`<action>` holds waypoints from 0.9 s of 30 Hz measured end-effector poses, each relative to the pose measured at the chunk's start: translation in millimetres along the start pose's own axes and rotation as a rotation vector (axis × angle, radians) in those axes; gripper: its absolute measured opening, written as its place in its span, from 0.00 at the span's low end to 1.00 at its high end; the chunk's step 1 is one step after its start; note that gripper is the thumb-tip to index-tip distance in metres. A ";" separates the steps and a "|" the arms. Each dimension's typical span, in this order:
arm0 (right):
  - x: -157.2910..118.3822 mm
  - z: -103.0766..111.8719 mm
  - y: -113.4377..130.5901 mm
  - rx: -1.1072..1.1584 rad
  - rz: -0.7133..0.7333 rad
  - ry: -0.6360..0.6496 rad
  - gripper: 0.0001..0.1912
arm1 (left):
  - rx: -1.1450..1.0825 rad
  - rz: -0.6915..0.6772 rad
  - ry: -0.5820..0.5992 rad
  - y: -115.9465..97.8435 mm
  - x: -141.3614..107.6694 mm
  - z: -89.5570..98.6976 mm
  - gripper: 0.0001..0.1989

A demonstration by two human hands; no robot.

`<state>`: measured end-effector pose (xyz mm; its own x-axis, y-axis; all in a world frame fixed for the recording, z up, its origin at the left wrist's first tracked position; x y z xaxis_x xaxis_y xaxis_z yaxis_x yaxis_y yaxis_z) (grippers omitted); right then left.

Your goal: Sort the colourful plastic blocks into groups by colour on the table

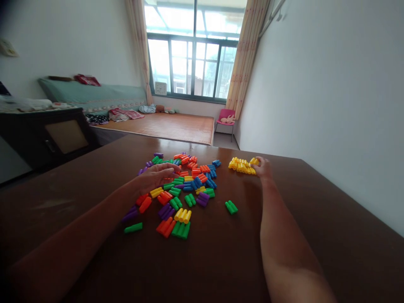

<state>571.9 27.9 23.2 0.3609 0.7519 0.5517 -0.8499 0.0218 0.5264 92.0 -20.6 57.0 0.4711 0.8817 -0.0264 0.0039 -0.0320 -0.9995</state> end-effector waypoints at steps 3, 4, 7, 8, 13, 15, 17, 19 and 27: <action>-4.2 -11.9 -23.3 0.006 -0.097 0.145 0.23 | 0.004 0.000 -0.016 0.8 0.7 2.5 0.21; -5.8 -15.4 -23.4 0.004 -0.095 0.182 0.22 | 0.004 -0.003 -0.020 0.8 1.0 3.4 0.22; -8.3 -18.9 -13.9 -0.041 -0.072 0.209 0.21 | 0.005 -0.012 -0.031 -1.5 0.9 6.3 0.21; -8.6 -17.8 -10.0 -0.054 -0.070 0.201 0.21 | 0.003 -0.012 -0.040 -3.2 0.2 7.2 0.21; -11.1 -10.9 0.0 -0.022 -0.092 0.224 0.21 | -0.003 -0.036 -0.092 -14.7 -5.6 12.9 0.23; -12.6 -11.8 -1.2 -0.005 -0.075 0.237 0.21 | 0.015 -0.057 -0.106 -17.1 -6.5 17.1 0.22; -13.2 -14.8 -6.3 -0.031 -0.051 0.206 0.19 | 0.060 -0.081 -0.131 -17.5 -5.4 23.0 0.22; -12.1 -19.9 -14.6 -0.079 -0.024 0.177 0.19 | 0.150 -0.112 -0.173 -17.0 -3.1 30.9 0.23; 5.5 -24.3 -8.0 -0.124 0.052 -0.016 0.27 | 0.856 -0.150 0.049 -25.3 -12.6 55.4 0.14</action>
<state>571.3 47.9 6.3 0.3204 0.7435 0.5870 -0.9083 0.0653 0.4131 37.1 -4.8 81.6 0.5567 0.8261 0.0878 -0.5860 0.4654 -0.6633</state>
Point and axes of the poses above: each hand's wrist, its own x-axis towards the middle knuckle, its own z-axis out of the back of the hand, y = z × x, the point moved 2 cm from there along x, towards the middle knuckle, and after that the axes turned 3 degrees about x, right-handed, at the moved point
